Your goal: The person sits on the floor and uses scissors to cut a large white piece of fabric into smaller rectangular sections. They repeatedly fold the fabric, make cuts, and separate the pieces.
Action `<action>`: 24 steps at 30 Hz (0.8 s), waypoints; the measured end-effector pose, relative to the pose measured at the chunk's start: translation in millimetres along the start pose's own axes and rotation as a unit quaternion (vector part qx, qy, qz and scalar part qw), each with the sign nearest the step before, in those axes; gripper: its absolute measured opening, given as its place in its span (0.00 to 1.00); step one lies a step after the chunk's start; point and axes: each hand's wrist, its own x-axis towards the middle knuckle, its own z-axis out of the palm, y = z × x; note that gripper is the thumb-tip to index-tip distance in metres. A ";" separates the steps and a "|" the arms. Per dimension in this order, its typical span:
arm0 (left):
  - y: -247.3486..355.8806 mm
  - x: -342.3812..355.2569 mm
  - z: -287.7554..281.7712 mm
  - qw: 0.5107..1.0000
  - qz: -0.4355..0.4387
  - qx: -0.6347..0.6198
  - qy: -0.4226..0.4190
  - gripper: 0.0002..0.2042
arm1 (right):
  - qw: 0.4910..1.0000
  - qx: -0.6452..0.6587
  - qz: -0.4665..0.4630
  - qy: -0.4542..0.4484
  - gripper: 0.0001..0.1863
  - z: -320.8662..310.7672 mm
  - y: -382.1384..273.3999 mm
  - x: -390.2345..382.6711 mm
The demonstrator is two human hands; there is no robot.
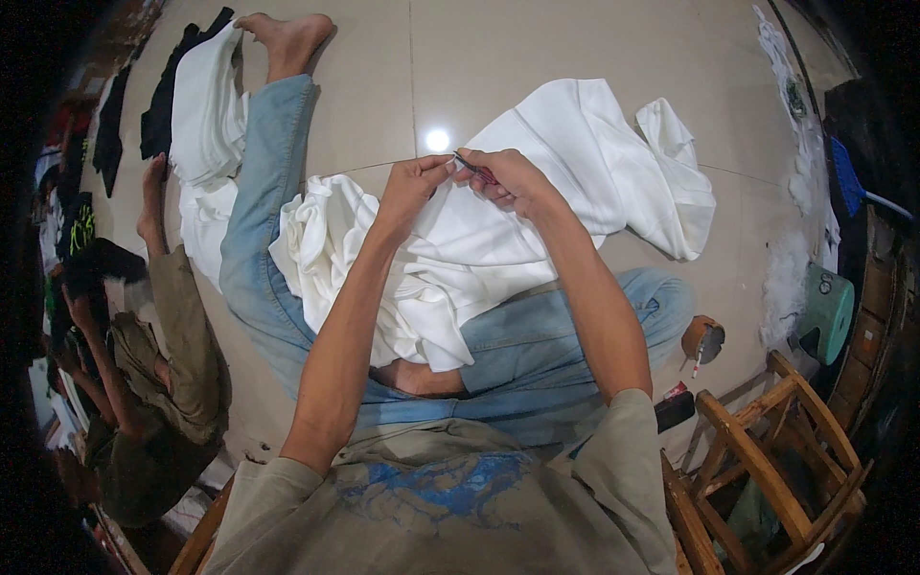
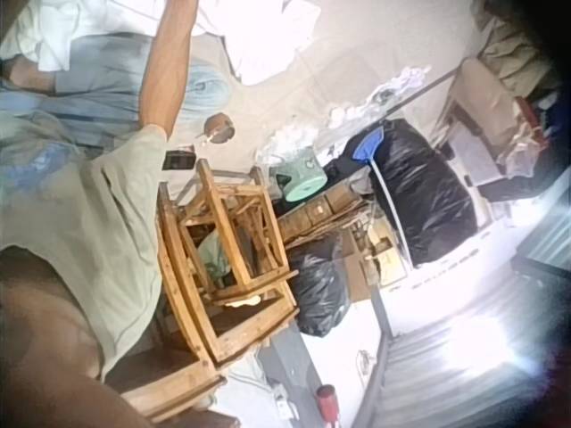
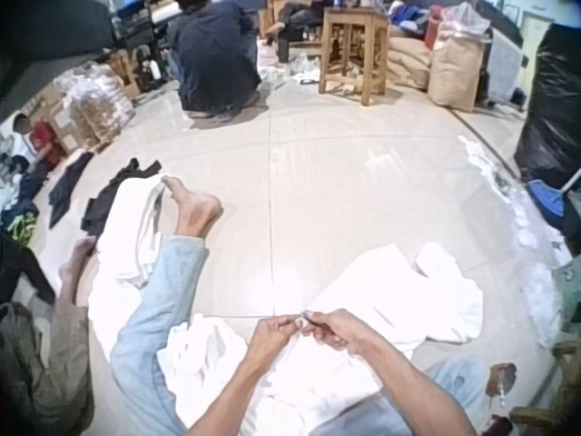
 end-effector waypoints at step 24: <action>29.4 55.5 106.8 0.940 0.137 0.284 0.129 0.21 | 0.931 0.102 -0.282 0.209 0.27 -57.1 -5.0 -15.2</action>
